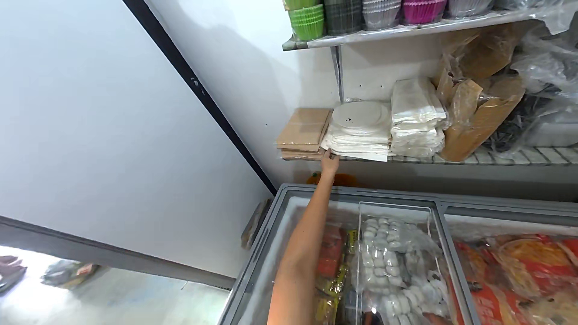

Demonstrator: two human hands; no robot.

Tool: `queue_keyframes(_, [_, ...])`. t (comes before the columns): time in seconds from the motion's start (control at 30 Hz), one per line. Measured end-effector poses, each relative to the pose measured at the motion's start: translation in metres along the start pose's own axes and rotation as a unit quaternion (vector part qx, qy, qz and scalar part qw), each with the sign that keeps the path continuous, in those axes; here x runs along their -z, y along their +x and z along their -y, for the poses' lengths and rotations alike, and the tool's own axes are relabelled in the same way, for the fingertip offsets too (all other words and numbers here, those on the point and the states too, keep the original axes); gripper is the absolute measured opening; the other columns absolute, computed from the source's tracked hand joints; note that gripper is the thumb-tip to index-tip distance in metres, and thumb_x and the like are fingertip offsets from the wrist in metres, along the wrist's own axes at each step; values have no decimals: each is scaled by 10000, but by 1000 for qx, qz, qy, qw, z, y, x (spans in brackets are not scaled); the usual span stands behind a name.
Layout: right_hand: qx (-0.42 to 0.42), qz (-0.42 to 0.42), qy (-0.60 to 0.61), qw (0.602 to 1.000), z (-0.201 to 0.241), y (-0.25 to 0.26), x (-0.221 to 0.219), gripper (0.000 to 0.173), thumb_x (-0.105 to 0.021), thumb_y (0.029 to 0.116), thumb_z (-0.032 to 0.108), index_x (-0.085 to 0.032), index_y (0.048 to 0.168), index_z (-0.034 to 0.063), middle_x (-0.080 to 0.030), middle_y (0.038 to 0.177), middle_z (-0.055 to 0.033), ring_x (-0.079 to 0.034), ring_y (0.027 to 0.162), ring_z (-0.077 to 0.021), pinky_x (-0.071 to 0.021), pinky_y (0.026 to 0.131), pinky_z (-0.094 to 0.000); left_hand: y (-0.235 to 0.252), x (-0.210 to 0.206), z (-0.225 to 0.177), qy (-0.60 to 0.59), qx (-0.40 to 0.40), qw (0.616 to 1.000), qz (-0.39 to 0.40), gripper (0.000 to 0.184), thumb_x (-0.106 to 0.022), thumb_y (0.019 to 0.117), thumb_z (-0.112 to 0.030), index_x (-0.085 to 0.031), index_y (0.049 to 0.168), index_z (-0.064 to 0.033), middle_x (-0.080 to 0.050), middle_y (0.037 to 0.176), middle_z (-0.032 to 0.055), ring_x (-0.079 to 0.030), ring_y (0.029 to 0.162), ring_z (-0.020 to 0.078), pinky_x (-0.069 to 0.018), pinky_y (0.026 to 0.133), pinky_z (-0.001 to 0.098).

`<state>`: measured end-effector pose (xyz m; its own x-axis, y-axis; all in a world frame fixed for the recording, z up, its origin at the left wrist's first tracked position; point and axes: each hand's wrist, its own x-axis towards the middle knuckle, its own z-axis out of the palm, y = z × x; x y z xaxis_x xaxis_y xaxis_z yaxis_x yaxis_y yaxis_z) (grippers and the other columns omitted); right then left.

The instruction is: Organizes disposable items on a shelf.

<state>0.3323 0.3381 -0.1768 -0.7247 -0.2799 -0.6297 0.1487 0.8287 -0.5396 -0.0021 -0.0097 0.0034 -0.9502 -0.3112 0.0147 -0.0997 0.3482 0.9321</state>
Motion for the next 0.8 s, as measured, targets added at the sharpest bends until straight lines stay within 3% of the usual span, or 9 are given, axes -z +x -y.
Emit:
queue_keyframes(0.1, [28, -28, -39, 998, 31, 17, 46, 619, -625, 1023, 353, -470, 1508, 1, -506, 1474, -310, -488, 1366, -497, -361, 1137, -658, -4, 9, 3, 29, 8, 999, 20, 499, -561, 1041, -130, -452, 1505, 18, -546, 1428, 266, -543, 1307, 376, -437, 1086, 506])
queue_keyframes(0.2, [60, -72, -87, 992, 68, 35, 87, 600, -636, 1017, 326, -477, 1506, 15, -531, 1459, -284, -530, 1329, -480, -401, 1112, -644, 0, 14, 9, -23, 32, 998, 49, 504, -544, 1055, -131, -419, 1519, 21, -533, 1442, 263, -568, 1275, 352, -478, 1045, 474])
queue_keyframes(0.37, [119, -115, -141, 976, 143, 38, 149, 566, -600, 1042, 321, -472, 1503, 20, -543, 1448, -259, -529, 1340, -441, -407, 1120, -598, 1, 13, 11, -121, 66, 990, 34, 507, -541, 1052, -105, -392, 1522, 12, -559, 1357, 265, -619, 1063, 293, -519, 888, 397])
queue_keyframes(0.43, [142, -145, -170, 964, 167, 39, 171, 542, -589, 1048, 312, -486, 1489, 14, -551, 1431, -260, -534, 1327, -443, -414, 1108, -600, 0, 8, 11, -150, 65, 986, 16, 551, -541, 1052, -106, -324, 1546, 4, -579, 1318, 266, -639, 1010, 272, -534, 846, 377])
queue_keyframes(0.67, [225, -290, -252, 895, 269, 84, 246, 463, -559, 1048, 239, -530, 1425, -29, -448, 1535, -262, -456, 1401, -446, -391, 1133, -576, -7, -12, -14, -149, 30, 987, 45, 519, -476, 1068, -97, -346, 1555, 24, -593, 1318, 258, -626, 1046, 281, -524, 883, 389])
queue_keyframes(0.8, [238, -355, -254, 868, 318, 138, 264, 409, -580, 1033, 195, -577, 1377, -27, -455, 1527, -271, -438, 1411, -459, -389, 1128, -580, -6, -8, -24, -145, 16, 989, 12, 549, -483, 1053, -80, -309, 1563, 28, -530, 1435, 266, -603, 1213, 335, -520, 981, 450])
